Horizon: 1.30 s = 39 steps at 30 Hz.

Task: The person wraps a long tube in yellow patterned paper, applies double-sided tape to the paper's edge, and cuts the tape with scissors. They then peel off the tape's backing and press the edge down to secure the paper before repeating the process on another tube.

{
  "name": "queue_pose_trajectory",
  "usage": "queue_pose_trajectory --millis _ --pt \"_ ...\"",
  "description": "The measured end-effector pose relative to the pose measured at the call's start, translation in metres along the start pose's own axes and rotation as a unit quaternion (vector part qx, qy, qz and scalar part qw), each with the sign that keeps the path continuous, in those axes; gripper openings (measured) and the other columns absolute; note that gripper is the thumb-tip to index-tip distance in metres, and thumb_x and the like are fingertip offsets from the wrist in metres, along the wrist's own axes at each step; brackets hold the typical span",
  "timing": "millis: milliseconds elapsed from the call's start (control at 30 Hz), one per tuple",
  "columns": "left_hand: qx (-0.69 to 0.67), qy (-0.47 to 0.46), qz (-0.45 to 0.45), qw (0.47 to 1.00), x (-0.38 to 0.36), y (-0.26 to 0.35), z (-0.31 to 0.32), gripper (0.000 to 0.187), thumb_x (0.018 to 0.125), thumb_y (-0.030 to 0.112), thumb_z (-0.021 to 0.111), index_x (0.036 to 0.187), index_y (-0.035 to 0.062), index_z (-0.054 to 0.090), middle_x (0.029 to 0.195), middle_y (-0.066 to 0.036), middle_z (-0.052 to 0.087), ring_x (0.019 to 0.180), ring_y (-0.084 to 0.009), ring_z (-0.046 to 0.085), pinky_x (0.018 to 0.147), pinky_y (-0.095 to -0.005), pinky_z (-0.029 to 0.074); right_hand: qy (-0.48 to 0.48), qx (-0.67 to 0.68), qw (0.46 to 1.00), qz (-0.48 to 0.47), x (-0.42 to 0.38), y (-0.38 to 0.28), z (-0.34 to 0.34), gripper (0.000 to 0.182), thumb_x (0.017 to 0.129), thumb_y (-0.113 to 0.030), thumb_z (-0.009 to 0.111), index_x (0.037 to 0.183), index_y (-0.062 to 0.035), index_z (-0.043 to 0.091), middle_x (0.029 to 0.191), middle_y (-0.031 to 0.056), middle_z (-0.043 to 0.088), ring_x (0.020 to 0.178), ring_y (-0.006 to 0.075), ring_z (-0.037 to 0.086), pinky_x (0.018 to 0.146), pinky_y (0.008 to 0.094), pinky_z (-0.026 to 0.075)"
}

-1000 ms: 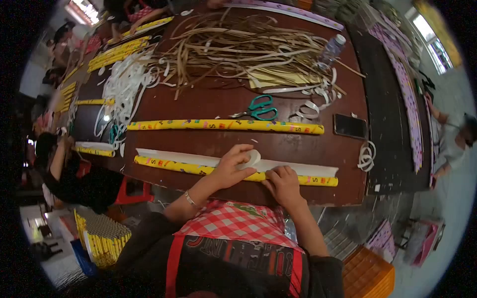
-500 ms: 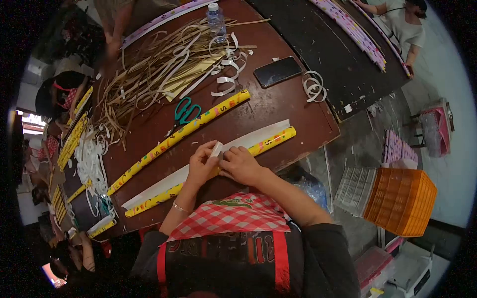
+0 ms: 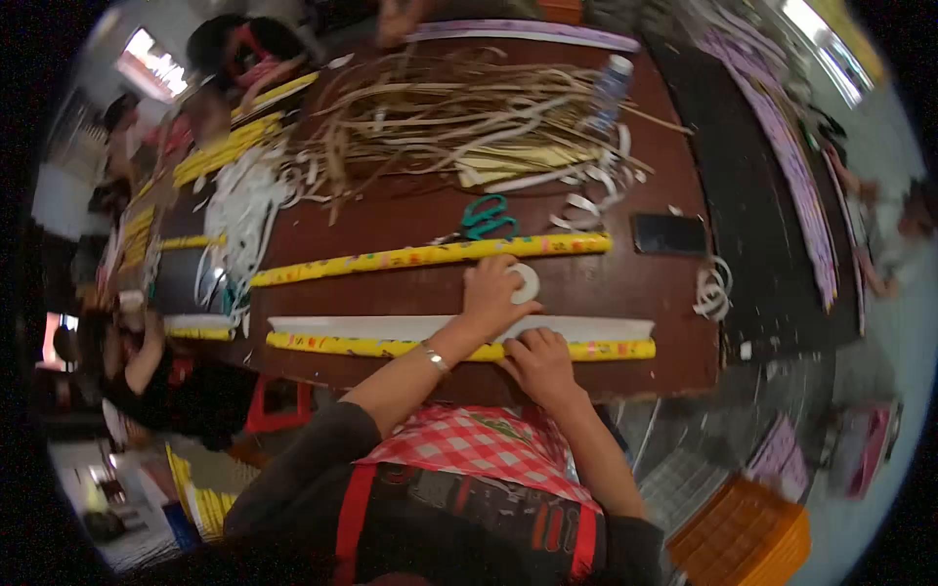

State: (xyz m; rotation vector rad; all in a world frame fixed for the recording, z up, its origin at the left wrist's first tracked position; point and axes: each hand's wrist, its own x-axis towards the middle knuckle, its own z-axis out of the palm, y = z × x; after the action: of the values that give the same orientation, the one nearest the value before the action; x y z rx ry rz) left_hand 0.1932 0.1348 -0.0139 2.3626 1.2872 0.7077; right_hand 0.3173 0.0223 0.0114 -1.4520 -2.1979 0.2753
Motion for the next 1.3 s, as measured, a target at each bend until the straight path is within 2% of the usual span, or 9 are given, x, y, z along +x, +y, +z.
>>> queue_pose_trajectory --millis 33,233,433,600,767,833,967,1033,1300 --pt "-0.004 -0.013 -0.021 1.000 0.002 0.000 0.004 0.041 0.061 0.044 0.081 0.083 0.0103 0.070 0.115 -0.006 0.053 0.111 -0.0283 0.046 0.085 -0.0466 0.035 0.004 0.003 1.000 -0.005 0.001 0.000 0.000 0.025 0.071 -0.021 0.075 0.090 -0.0108 0.062 0.086 0.0074 0.055 0.085 0.0291 0.054 0.073 0.0422 0.043" --pt "-0.071 -0.065 -0.047 0.994 0.001 0.005 -0.024 0.044 0.074 0.042 0.072 0.097 0.0053 0.064 0.126 -0.015 0.050 0.120 -0.0345 0.041 0.096 -0.0497 0.034 -0.014 0.007 1.000 -0.027 0.005 -0.001 -0.001 0.029 0.070 -0.013 0.076 0.095 -0.0064 0.062 0.092 0.0115 0.059 0.086 0.0328 0.054 0.074 0.0441 0.044" --pt "-0.155 0.104 -0.085 0.979 -0.041 -0.060 -0.073 0.030 0.080 0.033 0.069 0.094 0.0069 0.064 0.118 -0.012 0.055 0.114 -0.0311 0.049 0.095 -0.0448 0.039 -0.023 -0.002 0.999 -0.031 0.000 0.006 0.005 0.031 0.072 -0.012 0.076 0.099 -0.0057 0.063 0.093 0.0125 0.059 0.089 0.0332 0.055 0.077 0.0441 0.044" --pt "0.017 0.239 -0.142 0.960 -0.085 -0.122 -0.121 0.019 0.081 0.019 0.069 0.095 0.0068 0.065 0.117 -0.011 0.055 0.111 -0.0315 0.051 0.094 -0.0440 0.041 -0.023 0.003 0.999 -0.043 -0.001 0.010 0.006 0.032 0.072 -0.010 0.076 0.100 -0.0047 0.062 0.095 0.0139 0.059 0.089 0.0347 0.055 0.078 0.0448 0.044" --pt "0.086 0.196 -0.211 0.954 -0.097 -0.144 -0.145 0.030 0.081 0.020 0.069 0.109 0.0085 0.064 0.132 -0.013 0.047 0.126 -0.0328 0.041 0.101 -0.0493 0.035 -0.032 0.009 0.999 -0.042 -0.001 0.011 0.006 0.032 0.074 -0.007 0.074 0.103 -0.0042 0.061 0.096 0.0162 0.058 0.090 0.0370 0.054 0.077 0.0468 0.043" --pt "0.130 0.139 -0.209 0.959 -0.098 -0.148 -0.140 0.040 0.080 0.022 0.071 0.118 0.0130 0.063 0.137 -0.014 0.043 0.131 -0.0329 0.036 0.102 -0.0544 0.031 -0.037 0.010 0.998 -0.047 0.000 0.011 0.005 0.031 0.074 -0.007 0.074 0.103 -0.0041 0.060 0.096 0.0166 0.058 0.090 0.0374 0.054 0.077 0.0472 0.043" --pt "0.138 0.127 -0.189 0.964 -0.101 -0.158 -0.136 0.046 0.079 0.023 0.071 0.123 0.0141 0.060 0.138 -0.014 0.043 0.133 -0.0336 0.034 0.102 -0.0609 0.027 -0.050 0.010 0.998 -0.045 0.001 0.011 0.005 0.031 0.075 -0.007 0.072 0.103 -0.0040 0.060 0.098 0.0180 0.057 0.091 0.0387 0.053 0.079 0.0481 0.042" --pt "0.151 0.056 -0.202 0.966 -0.096 -0.160 -0.141 0.046 0.086 0.024 0.067 0.130 0.0169 0.055 0.145 -0.013 0.038 0.137 -0.0328 0.030 0.101 -0.0650 0.027 -0.053 0.008 0.998 -0.043 0.001 0.012 0.004 0.031 0.076 -0.007 0.073 0.103 -0.0040 0.060 0.099 0.0183 0.057 0.092 0.0390 0.053 0.079 0.0482 0.042" --pt "0.166 0.045 -0.183 0.968 -0.072 -0.176 -0.153 0.050 0.077 0.032 0.075 0.122 0.0178 0.057 0.117 -0.003 0.053 0.120 -0.0249 0.043 0.101 -0.0614 0.027 -0.064 0.012 0.997 -0.046 0.001 0.015 0.003 0.032 0.075 -0.006 0.072 0.104 -0.0040 0.059 0.099 0.0182 0.057 0.092 0.0389 0.053 0.080 0.0481 0.042"
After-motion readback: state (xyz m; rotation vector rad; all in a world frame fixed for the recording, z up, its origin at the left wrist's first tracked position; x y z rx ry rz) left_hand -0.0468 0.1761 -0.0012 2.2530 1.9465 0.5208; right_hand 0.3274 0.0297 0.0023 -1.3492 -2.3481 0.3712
